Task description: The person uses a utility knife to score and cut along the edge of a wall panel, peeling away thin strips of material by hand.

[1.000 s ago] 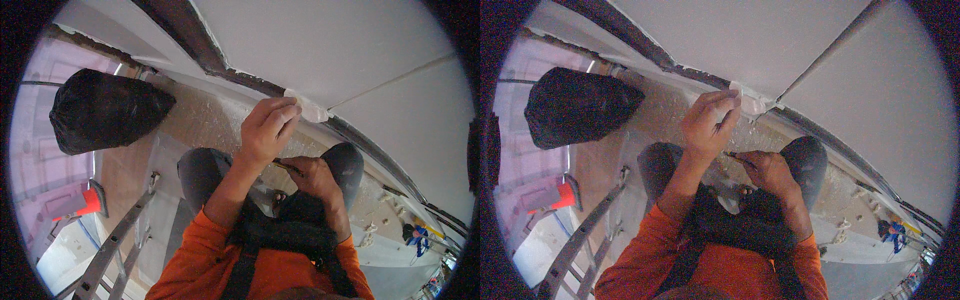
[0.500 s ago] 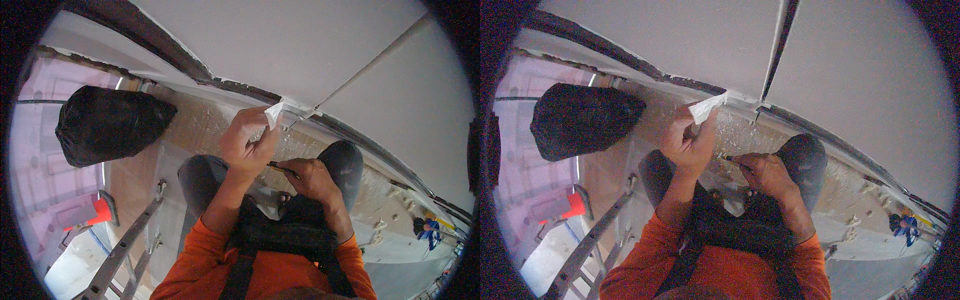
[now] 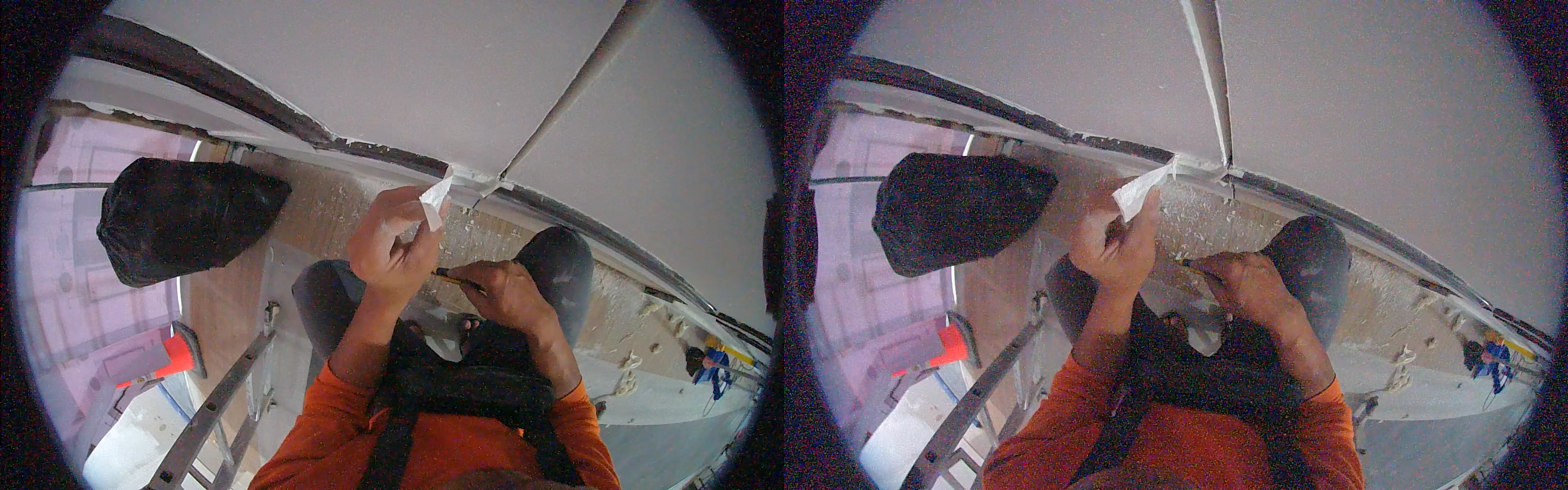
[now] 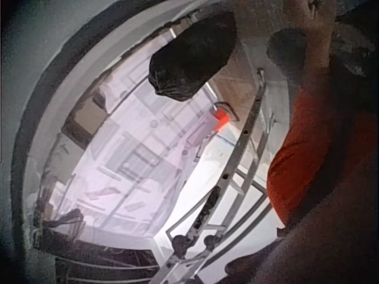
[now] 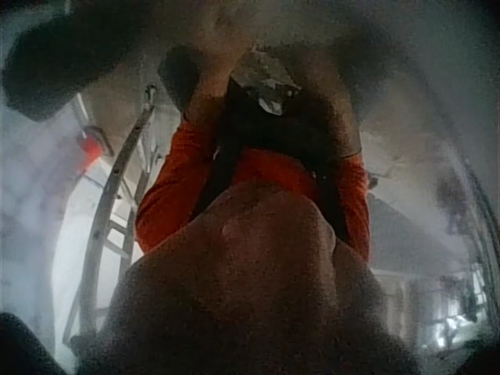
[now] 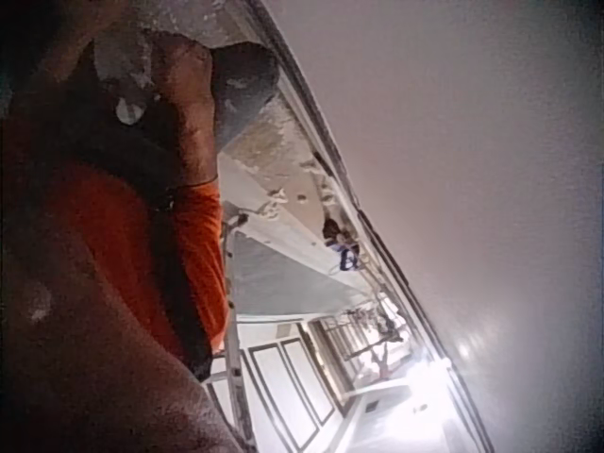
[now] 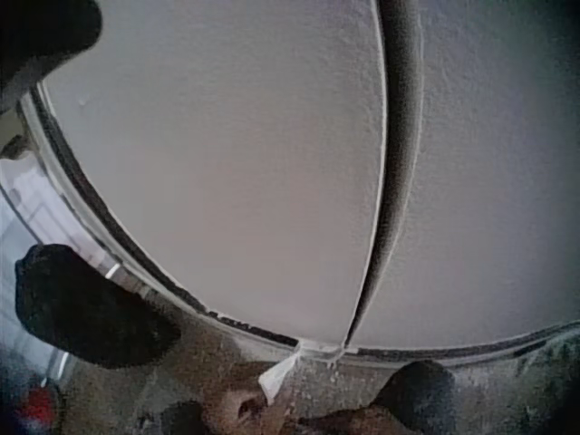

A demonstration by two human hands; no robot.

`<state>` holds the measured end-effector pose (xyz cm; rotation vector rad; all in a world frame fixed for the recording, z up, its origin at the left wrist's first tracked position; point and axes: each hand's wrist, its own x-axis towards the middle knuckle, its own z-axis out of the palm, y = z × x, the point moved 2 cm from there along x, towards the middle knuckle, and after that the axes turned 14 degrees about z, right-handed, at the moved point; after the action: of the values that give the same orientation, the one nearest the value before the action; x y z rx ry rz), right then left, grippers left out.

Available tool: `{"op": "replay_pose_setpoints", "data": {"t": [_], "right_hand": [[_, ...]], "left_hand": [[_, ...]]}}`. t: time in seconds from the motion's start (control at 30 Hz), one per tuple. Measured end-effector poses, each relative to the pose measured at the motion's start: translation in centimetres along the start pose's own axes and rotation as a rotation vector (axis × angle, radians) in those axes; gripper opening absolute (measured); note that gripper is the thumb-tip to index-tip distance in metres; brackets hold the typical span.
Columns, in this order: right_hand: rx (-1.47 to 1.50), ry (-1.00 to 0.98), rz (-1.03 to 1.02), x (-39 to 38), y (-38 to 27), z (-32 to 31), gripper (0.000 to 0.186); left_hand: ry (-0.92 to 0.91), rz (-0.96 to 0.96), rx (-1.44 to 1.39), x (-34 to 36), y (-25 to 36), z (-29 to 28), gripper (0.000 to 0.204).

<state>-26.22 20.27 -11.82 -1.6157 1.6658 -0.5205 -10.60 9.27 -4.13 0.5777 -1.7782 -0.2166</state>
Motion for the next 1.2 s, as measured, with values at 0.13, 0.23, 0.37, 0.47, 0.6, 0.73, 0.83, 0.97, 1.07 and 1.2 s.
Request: {"op": "replay_pose_setpoints", "data": {"t": [0.13,0.23,0.37,0.47,0.6,0.73,0.83,0.97,1.07,1.2], "right_hand": [[0.001,-0.051,0.056,0.1,-0.3,-0.1,0.025],[0.012,-0.04,0.048,0.1,-0.3,0.0,0.025],[-0.008,-0.062,0.031,0.2,0.1,0.0,0.03],[-0.023,-0.079,0.025,0.2,0.1,0.0,0.032],[-0.08,-0.106,0.063,0.2,-0.9,-0.6,0.034],[-0.119,-0.061,0.064,-0.1,-0.1,0.0,0.035],[-0.126,-0.035,0.038,-0.3,0.4,0.1,0.037],[-0.098,-0.052,0.052,-0.2,-0.1,-0.1,0.038],[-0.119,-0.001,-0.007,-0.4,0.2,0.2,0.035],[-0.084,0.034,-0.016,-0.6,0.4,-0.2,0.028]], "left_hand": [[-0.035,0.015,-0.012,0.3,0.6,-0.4,0.021],[-0.047,-0.071,-0.066,0.3,0.7,-0.2,0.023],[-0.262,0.001,0.008,1.0,1.4,-0.4,0.028],[-0.263,0.065,-0.046,1.1,1.6,-0.2,0.032],[-0.236,0.142,-0.113,0.4,1.2,-0.2,0.033],[-0.237,0.173,-0.191,0.8,2.1,0.0,0.03],[-0.265,0.22,-0.21,1.1,2.5,0.1,0.029],[-0.299,0.224,-0.24,1.2,2.9,-0.2,0.031],[-0.251,0.25,-0.275,1.1,3.1,0.0,0.031],[-0.207,0.282,-0.325,0.7,3.1,0.3,0.03]]}}
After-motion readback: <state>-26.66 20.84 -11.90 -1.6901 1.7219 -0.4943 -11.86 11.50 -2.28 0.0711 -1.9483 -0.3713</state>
